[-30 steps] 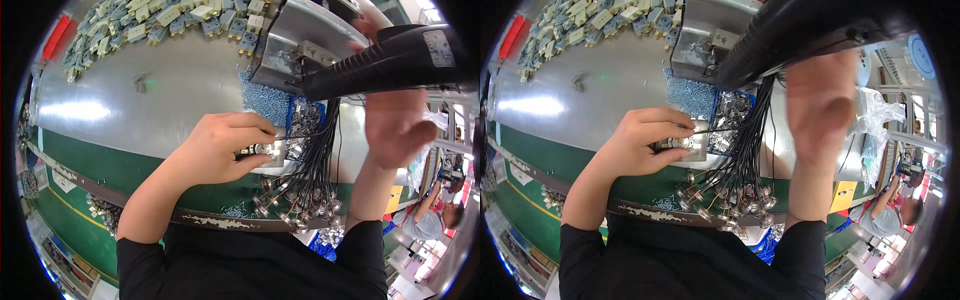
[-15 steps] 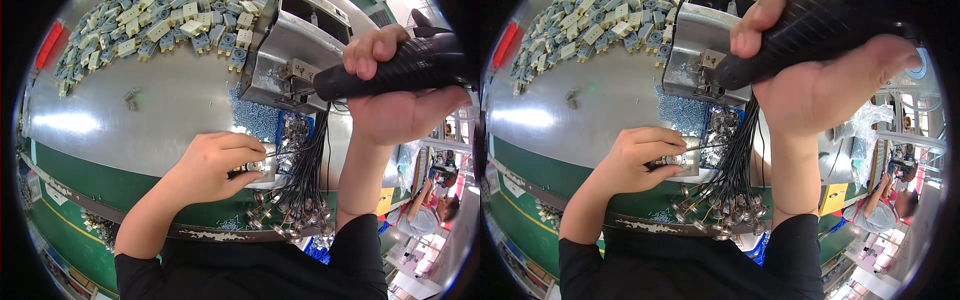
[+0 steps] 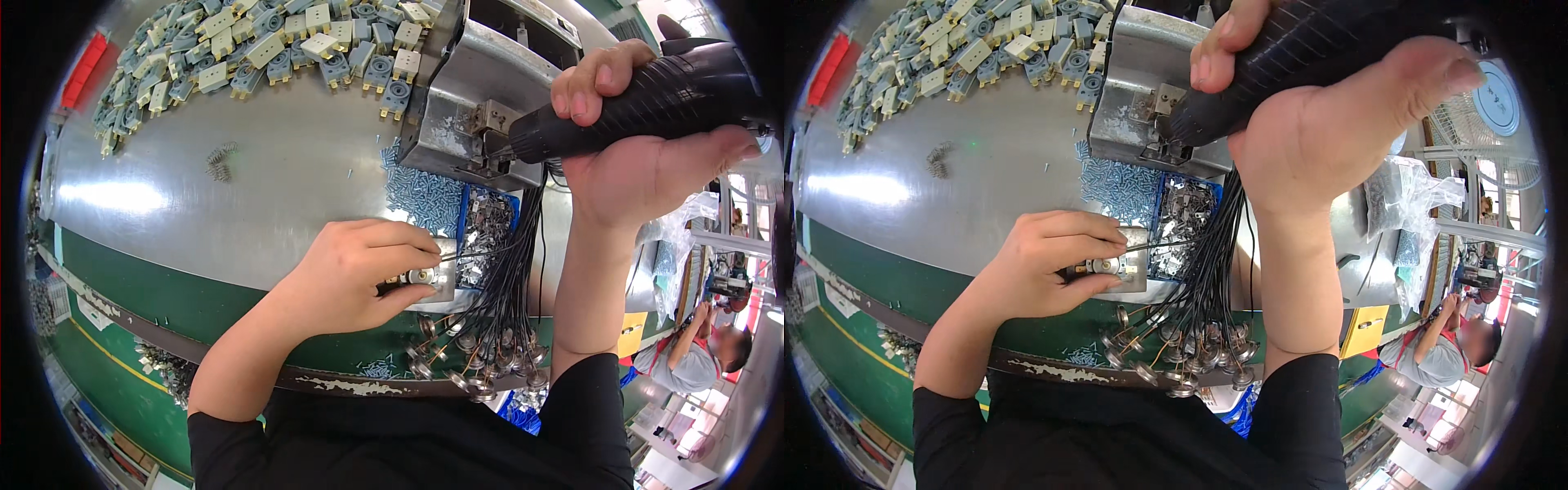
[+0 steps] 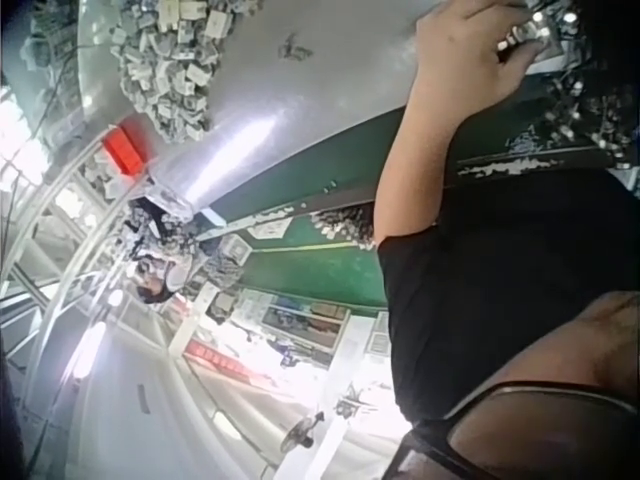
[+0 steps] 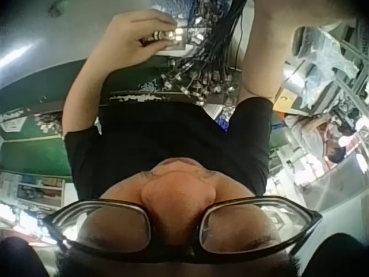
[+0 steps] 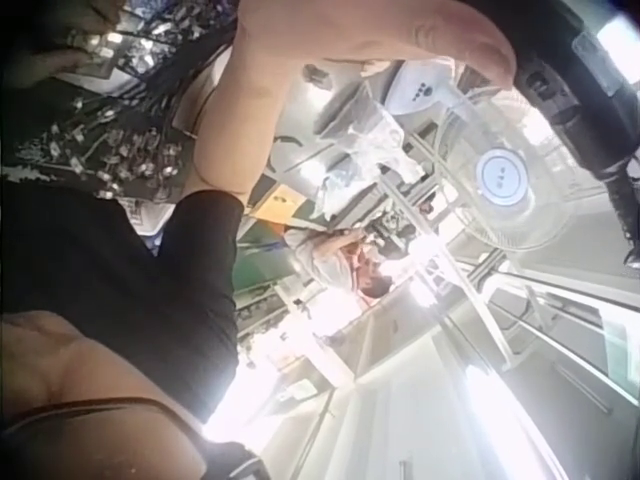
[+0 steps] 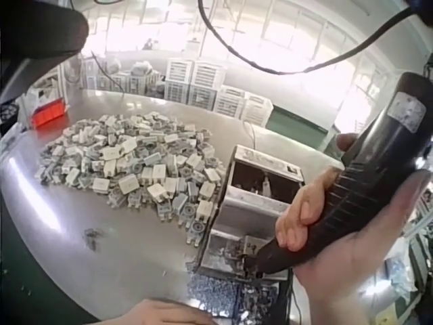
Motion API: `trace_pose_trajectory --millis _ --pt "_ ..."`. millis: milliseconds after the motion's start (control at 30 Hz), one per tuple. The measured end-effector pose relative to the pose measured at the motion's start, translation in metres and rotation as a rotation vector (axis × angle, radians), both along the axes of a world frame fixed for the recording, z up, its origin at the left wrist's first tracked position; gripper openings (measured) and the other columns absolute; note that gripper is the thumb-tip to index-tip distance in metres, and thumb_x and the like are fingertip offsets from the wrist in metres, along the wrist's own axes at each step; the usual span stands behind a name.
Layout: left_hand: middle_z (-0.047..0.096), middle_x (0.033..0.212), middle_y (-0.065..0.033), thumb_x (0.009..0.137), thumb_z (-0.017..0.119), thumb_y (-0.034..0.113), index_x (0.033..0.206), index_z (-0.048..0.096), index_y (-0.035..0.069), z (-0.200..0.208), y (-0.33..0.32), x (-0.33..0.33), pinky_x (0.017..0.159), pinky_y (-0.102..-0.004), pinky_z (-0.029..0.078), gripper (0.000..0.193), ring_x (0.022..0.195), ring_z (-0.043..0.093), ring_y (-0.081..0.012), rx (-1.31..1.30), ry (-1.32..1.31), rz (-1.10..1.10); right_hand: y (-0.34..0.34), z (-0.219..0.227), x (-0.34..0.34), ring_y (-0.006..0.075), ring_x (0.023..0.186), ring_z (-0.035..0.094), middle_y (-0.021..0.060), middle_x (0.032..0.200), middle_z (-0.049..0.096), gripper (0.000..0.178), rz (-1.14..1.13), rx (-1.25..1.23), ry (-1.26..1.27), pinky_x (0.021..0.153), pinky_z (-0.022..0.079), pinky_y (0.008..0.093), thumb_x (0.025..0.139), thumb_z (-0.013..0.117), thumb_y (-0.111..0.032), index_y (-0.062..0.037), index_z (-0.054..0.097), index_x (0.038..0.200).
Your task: Assembling wire harnesses and electronic components at a factory workstation using a heat gun.
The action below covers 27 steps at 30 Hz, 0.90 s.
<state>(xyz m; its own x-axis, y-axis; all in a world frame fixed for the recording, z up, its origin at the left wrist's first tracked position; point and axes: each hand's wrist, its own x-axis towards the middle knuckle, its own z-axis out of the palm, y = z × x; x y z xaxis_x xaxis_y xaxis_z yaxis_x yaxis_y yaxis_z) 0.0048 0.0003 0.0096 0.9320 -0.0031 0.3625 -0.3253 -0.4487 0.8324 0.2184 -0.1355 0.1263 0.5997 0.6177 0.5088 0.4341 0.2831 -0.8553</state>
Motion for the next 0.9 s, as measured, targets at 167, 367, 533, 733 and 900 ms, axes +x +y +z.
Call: trace_pose_trajectory --millis 167,367,533,733,900 --pt "0.078 0.110 -0.0087 0.073 0.090 0.007 0.101 0.077 0.005 0.000 -0.001 -0.001 0.087 -0.0405 0.062 0.031 0.105 0.077 -0.0293 0.008 -0.004 0.002 0.003 -0.007 0.004 0.0200 0.062 0.051 0.0088 0.078 0.054 0.111 0.229 0.180 0.093 0.064 0.043 0.0369 0.075 0.026 -0.109 -0.0032 0.052 0.096" --pt "0.078 0.111 -0.0103 0.073 0.090 0.007 0.103 0.077 0.004 -0.002 0.000 -0.004 0.086 -0.0405 0.062 0.032 0.103 0.077 -0.0308 0.015 0.003 0.005 0.004 -0.001 -0.003 0.0193 0.061 0.052 0.0081 0.080 0.054 0.109 0.198 0.080 0.079 0.060 0.045 0.0388 0.078 0.033 -0.105 -0.0048 0.049 0.115" --pt "0.077 0.109 -0.0049 0.081 0.085 0.015 0.104 0.076 0.007 -0.009 -0.001 -0.005 0.079 -0.0390 0.060 0.026 0.095 0.075 -0.0280 0.006 -0.062 0.029 -0.005 -0.005 -0.034 0.0221 0.068 0.065 0.0129 0.084 0.064 0.105 0.690 0.159 0.354 0.064 0.054 0.0323 0.072 0.058 -0.100 0.0004 0.054 0.100" --pt "0.078 0.109 -0.0042 0.084 0.084 0.019 0.101 0.079 0.006 -0.015 -0.001 -0.004 0.081 -0.0387 0.061 0.022 0.096 0.075 -0.0276 -0.034 -0.044 0.029 -0.016 -0.017 -0.061 0.0211 0.067 0.063 0.0114 0.085 0.063 0.103 0.717 0.139 0.356 0.063 0.053 0.0325 0.074 0.059 -0.098 -0.0015 0.053 0.107" --pt "0.078 0.109 -0.0044 0.083 0.084 0.021 0.101 0.080 0.006 -0.015 -0.001 -0.005 0.082 -0.0392 0.061 0.023 0.095 0.076 -0.0279 -0.015 -0.042 0.029 -0.013 -0.021 -0.059 0.0200 0.066 0.062 0.0100 0.087 0.062 0.101 0.712 0.137 0.287 0.062 0.052 0.0328 0.075 0.060 -0.096 -0.0034 0.052 0.115"
